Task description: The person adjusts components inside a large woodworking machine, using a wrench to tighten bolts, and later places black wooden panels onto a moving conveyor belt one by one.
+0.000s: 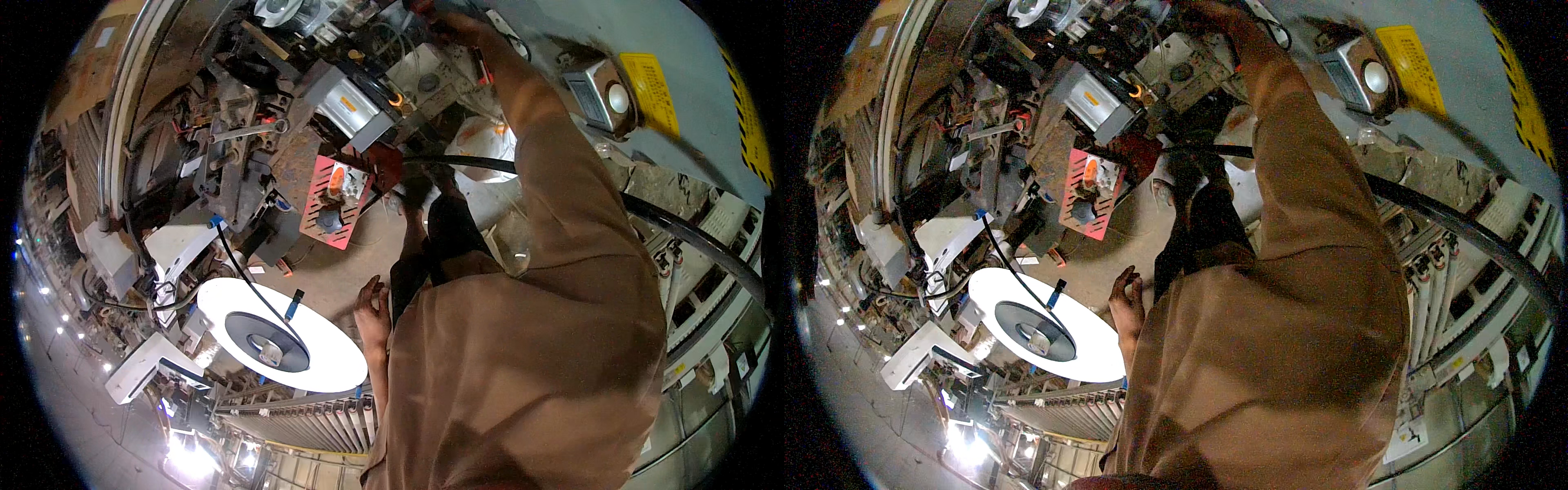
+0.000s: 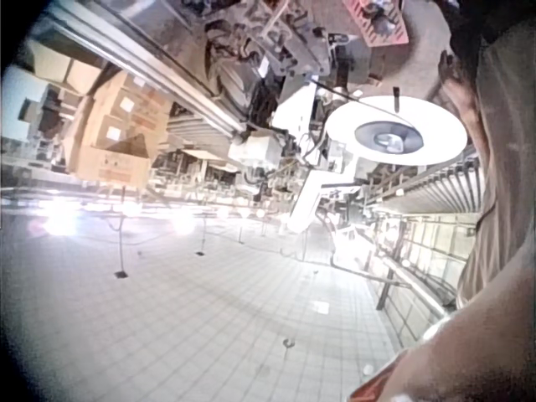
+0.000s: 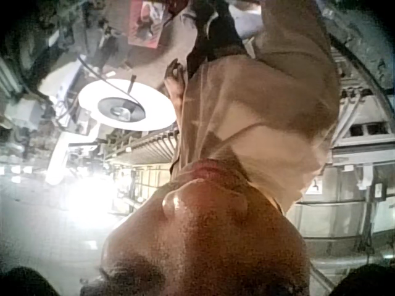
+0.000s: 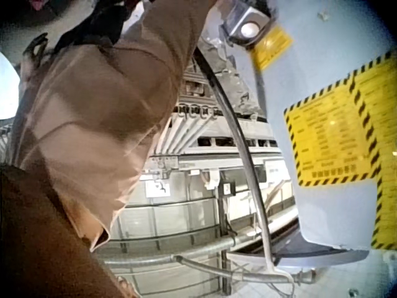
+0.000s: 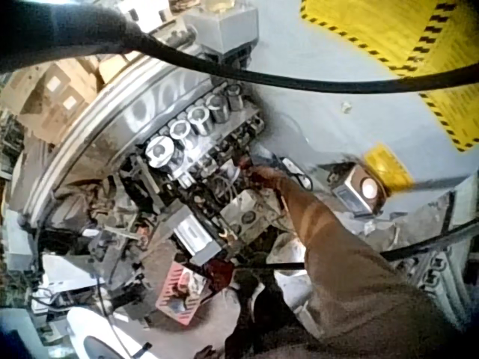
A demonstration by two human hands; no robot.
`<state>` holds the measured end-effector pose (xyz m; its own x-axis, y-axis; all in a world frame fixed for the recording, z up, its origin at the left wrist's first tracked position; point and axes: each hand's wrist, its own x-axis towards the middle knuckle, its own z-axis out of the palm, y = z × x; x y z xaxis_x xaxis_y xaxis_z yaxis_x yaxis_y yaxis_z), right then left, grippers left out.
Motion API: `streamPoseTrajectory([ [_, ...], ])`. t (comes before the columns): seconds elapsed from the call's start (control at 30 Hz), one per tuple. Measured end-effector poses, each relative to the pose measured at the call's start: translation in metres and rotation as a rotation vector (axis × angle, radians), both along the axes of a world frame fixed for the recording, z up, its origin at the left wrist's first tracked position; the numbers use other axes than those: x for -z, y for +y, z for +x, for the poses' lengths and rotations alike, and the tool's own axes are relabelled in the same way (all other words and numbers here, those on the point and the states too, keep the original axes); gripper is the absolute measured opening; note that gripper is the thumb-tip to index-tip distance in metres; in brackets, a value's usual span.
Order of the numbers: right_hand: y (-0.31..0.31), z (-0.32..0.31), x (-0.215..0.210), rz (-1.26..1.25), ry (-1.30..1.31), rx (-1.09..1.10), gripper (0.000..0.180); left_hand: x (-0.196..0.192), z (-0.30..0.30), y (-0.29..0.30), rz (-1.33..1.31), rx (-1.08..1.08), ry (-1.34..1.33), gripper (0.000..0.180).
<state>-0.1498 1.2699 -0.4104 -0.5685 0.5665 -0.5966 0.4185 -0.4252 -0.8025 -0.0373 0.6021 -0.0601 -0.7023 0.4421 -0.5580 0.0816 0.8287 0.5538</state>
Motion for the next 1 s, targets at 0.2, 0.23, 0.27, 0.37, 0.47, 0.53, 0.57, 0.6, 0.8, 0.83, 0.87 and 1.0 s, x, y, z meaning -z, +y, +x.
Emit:
streamPoseTrajectory([
  [0.2, 0.002, 0.010, -0.065, 0.791, -0.363, -0.549, 0.009, 0.003, 0.005, -0.008, -0.044, -0.050, -0.011, 0.034],
  [0.23, 0.003, 0.014, -0.082, 0.962, -0.418, -0.670, 0.005, 0.000, 0.001, -0.003, -0.057, -0.059, -0.016, 0.035],
  [0.27, -0.011, 0.008, -0.093, 0.566, -0.113, -0.455, 0.009, -0.003, 0.002, -0.002, -0.060, -0.048, 0.004, 0.035],
  [0.37, -0.053, 0.008, -0.128, -0.237, 0.406, -0.006, 0.031, -0.005, 0.002, 0.005, -0.063, 0.004, 0.049, 0.037],
  [0.47, -0.020, 0.021, -0.036, 1.162, -0.193, -0.314, 0.036, -0.006, -0.014, 0.013, -0.029, 0.051, 0.049, 0.036],
  [0.53, -0.025, 0.005, -0.035, 1.091, -0.354, -0.514, 0.030, -0.005, -0.005, 0.006, -0.038, -0.003, 0.051, 0.036],
  [0.57, -0.022, 0.006, -0.032, 1.055, -0.448, -0.603, 0.028, -0.006, -0.005, 0.007, -0.036, -0.016, 0.047, 0.036],
  [0.6, -0.019, 0.004, -0.030, 1.062, -0.426, -0.650, 0.027, -0.007, -0.004, 0.008, -0.038, -0.009, 0.049, 0.036],
  [0.8, 0.002, 0.015, -0.029, 1.019, -0.280, -0.748, 0.026, 0.001, -0.003, 0.011, 0.000, 0.002, 0.026, 0.037],
  [0.83, 0.004, 0.016, -0.030, 1.010, -0.262, -0.760, 0.026, 0.001, -0.003, 0.014, 0.009, -0.004, 0.025, 0.037],
  [0.87, 0.005, 0.014, -0.030, 1.006, -0.238, -0.775, 0.026, -0.001, -0.002, 0.016, 0.015, -0.013, 0.025, 0.037],
  [1.0, 0.007, 0.013, -0.030, 0.978, -0.177, -0.818, 0.026, 0.003, 0.001, 0.011, 0.006, 0.005, 0.050, 0.037],
])
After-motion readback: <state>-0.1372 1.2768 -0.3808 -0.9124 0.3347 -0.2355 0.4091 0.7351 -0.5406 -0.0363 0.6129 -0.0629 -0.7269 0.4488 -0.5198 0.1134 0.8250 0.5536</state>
